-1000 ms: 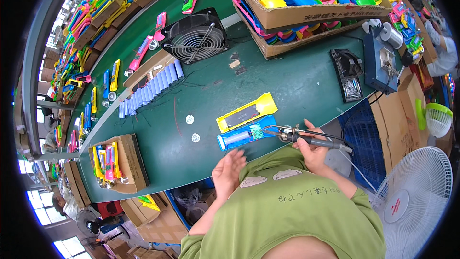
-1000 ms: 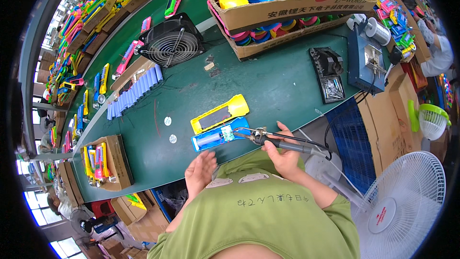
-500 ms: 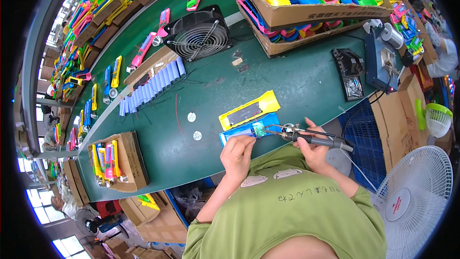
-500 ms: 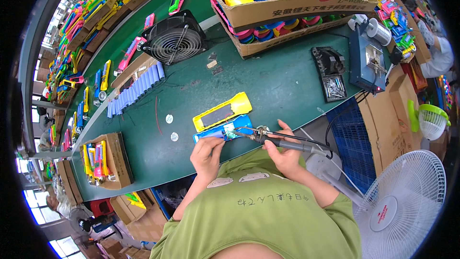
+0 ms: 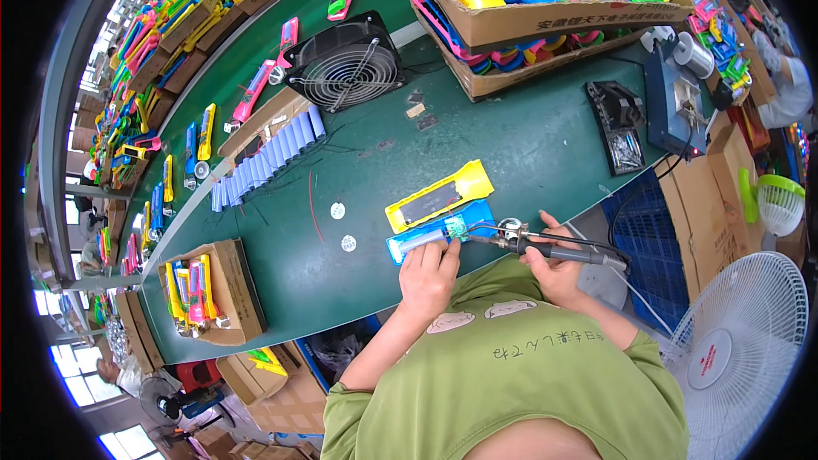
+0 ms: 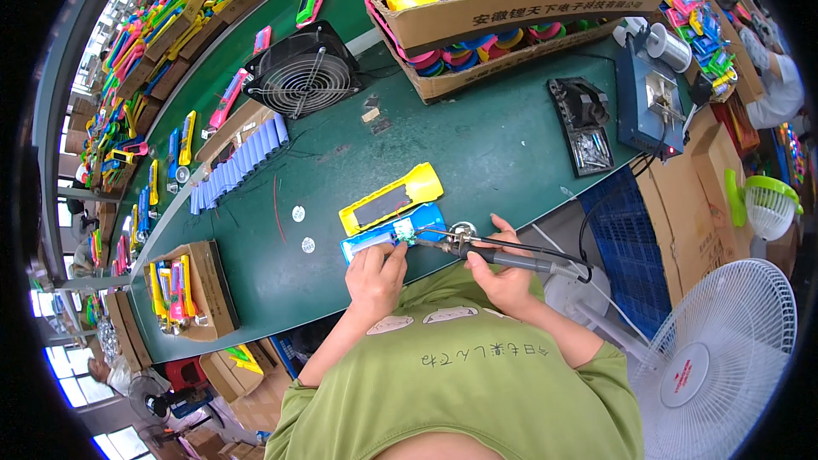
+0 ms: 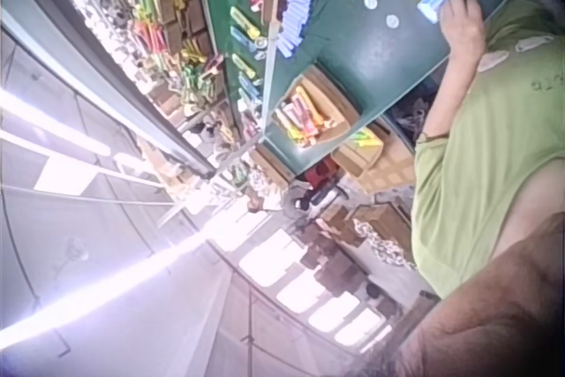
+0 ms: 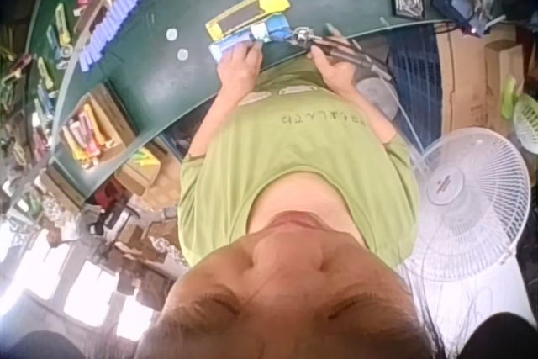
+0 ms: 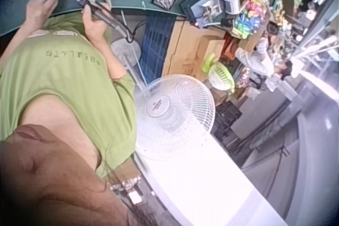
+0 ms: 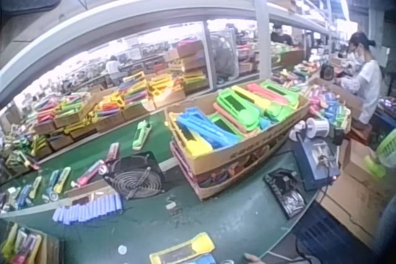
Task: The person solders internal components inside plastic flashlight casings using a soldering iron, fits the casing halves together by hand, and places the assembled flashlights onto the conveyor.
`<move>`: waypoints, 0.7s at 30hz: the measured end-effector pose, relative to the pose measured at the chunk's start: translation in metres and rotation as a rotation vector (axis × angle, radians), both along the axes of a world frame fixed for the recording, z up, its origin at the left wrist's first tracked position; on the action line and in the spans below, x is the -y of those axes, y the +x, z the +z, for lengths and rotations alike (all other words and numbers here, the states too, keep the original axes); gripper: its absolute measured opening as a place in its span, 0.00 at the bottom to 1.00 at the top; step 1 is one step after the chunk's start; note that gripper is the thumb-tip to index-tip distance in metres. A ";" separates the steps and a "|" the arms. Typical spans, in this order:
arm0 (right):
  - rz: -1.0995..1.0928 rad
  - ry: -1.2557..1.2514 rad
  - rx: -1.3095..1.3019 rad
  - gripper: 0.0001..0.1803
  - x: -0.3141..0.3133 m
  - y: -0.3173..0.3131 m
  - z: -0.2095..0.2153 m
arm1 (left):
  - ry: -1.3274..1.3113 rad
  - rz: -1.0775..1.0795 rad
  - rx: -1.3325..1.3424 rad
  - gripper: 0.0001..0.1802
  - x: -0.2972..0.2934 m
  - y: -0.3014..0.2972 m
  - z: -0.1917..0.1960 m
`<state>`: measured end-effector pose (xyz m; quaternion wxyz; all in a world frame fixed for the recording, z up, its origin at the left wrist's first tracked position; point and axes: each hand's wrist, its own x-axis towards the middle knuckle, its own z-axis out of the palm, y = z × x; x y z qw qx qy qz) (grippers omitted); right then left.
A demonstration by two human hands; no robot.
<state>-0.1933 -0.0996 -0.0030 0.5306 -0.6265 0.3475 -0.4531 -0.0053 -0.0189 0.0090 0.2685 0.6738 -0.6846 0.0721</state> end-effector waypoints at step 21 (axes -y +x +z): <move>-0.036 0.113 0.003 0.07 -0.004 0.002 -0.007 | 0.050 0.014 -0.075 0.15 0.000 0.001 0.006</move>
